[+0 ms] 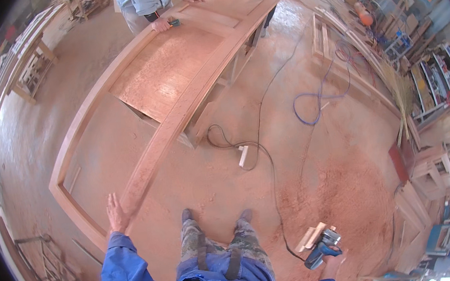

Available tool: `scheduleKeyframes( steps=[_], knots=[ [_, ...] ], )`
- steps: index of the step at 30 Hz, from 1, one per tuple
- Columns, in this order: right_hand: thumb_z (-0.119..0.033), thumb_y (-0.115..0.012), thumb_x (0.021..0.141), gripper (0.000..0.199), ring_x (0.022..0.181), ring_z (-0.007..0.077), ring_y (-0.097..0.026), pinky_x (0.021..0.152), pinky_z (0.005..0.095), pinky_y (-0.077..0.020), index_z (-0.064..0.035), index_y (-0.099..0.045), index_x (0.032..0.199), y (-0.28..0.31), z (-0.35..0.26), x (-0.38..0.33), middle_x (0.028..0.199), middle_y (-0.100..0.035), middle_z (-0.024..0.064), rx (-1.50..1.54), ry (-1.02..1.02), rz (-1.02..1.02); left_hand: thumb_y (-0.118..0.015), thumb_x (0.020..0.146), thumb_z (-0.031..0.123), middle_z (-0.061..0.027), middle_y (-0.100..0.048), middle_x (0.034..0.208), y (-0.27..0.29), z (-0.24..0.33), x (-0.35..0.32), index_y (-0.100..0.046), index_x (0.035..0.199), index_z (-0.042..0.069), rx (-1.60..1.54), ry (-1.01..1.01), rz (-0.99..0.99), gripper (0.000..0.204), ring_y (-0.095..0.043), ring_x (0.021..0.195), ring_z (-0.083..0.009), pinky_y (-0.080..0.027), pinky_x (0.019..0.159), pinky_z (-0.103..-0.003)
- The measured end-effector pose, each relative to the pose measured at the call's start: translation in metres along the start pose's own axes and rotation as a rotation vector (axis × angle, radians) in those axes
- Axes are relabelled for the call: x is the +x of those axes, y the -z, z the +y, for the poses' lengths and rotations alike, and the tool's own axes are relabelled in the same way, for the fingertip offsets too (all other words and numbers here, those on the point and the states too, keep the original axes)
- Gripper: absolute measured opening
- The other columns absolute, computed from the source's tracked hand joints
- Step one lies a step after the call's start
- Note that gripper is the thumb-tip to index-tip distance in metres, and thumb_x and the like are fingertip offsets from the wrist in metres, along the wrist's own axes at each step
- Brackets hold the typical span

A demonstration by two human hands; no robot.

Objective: The person uses a handheld electric router to shape the edges of a large wooden door panel. They guide the tool along the perimeter and inner frame, then reposition the door and continue routing another section.

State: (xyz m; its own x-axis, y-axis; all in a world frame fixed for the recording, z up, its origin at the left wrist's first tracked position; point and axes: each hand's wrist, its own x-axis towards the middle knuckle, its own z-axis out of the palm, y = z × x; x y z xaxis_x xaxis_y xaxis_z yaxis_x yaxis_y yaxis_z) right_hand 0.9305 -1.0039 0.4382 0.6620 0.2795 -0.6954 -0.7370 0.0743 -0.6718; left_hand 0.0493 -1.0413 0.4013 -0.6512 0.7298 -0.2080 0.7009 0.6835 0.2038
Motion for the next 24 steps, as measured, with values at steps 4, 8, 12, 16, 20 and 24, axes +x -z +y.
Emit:
scheduleKeyframes(
  steps=[4,8,12,16,20,24],
  knots=[
    [-0.063,-0.038,0.1,0.057,0.061,0.0179,-0.05,0.066,0.0361,-0.0507,-0.0118,-0.053,0.08,0.042,0.036,-0.106,0.058,-0.045,-0.0001,0.022,0.094,0.239,-0.084,0.072,0.044,-0.027,-0.033,0.158,-0.008,-0.031,0.03,-0.022,0.156,-0.003,0.006,-0.081,-0.254,0.114,-0.035,0.145,-0.0406,-0.034,0.117,-0.047],
    [-0.065,-0.037,0.1,0.056,0.063,0.0201,-0.053,0.073,0.0469,-0.0527,-0.0146,-0.049,0.078,0.075,0.063,-0.158,0.059,-0.048,0.0004,0.101,0.074,0.388,-0.084,0.072,0.044,-0.0288,-0.042,0.148,-0.002,-0.008,0.03,-0.018,0.156,-0.004,-0.172,-0.122,-0.355,0.117,-0.045,0.135,-0.0431,-0.042,0.11,-0.048],
    [-0.067,-0.033,0.1,0.059,0.063,0.0187,-0.053,0.068,0.0411,-0.053,-0.0135,-0.051,0.081,0.104,0.11,-0.163,0.062,-0.05,0.0012,0.054,-0.052,0.355,-0.083,0.074,0.042,-0.0287,-0.047,0.138,-0.008,-0.004,0.026,-0.015,0.156,-0.005,-0.09,-0.146,-0.316,0.117,-0.051,0.126,-0.0444,-0.046,0.103,-0.05],
    [-0.068,-0.031,0.101,0.064,0.065,0.0195,-0.054,0.067,0.038,-0.053,-0.0095,-0.055,0.088,0.094,0.174,-0.174,0.065,-0.052,0.0027,0.119,-0.136,0.311,-0.081,0.076,0.04,-0.029,-0.047,0.136,-0.023,-0.007,0.022,-0.013,0.156,-0.007,-0.02,-0.132,-0.242,0.115,-0.05,0.124,-0.045,-0.044,0.103,-0.05],
    [-0.069,-0.034,0.1,0.065,0.069,0.0219,-0.055,0.069,0.0403,-0.0534,-0.0082,-0.054,0.09,0.116,0.24,-0.131,0.069,-0.054,0.0055,0.196,-0.25,0.296,-0.08,0.079,0.037,-0.0295,-0.046,0.136,-0.024,0.003,0.022,-0.01,0.156,-0.009,0.034,-0.109,-0.197,0.113,-0.048,0.125,-0.0452,-0.041,0.106,-0.05],
    [-0.069,-0.034,0.1,0.068,0.075,0.0262,-0.059,0.075,0.0439,-0.0555,-0.0052,-0.059,0.099,0.118,0.308,-0.077,0.077,-0.059,0.0095,0.226,-0.334,0.256,-0.079,0.081,0.038,-0.031,-0.043,0.141,-0.027,0.02,0.024,-0.008,0.156,-0.009,0.105,-0.076,-0.148,0.114,-0.045,0.13,-0.0458,-0.037,0.11,-0.05]
  ],
)
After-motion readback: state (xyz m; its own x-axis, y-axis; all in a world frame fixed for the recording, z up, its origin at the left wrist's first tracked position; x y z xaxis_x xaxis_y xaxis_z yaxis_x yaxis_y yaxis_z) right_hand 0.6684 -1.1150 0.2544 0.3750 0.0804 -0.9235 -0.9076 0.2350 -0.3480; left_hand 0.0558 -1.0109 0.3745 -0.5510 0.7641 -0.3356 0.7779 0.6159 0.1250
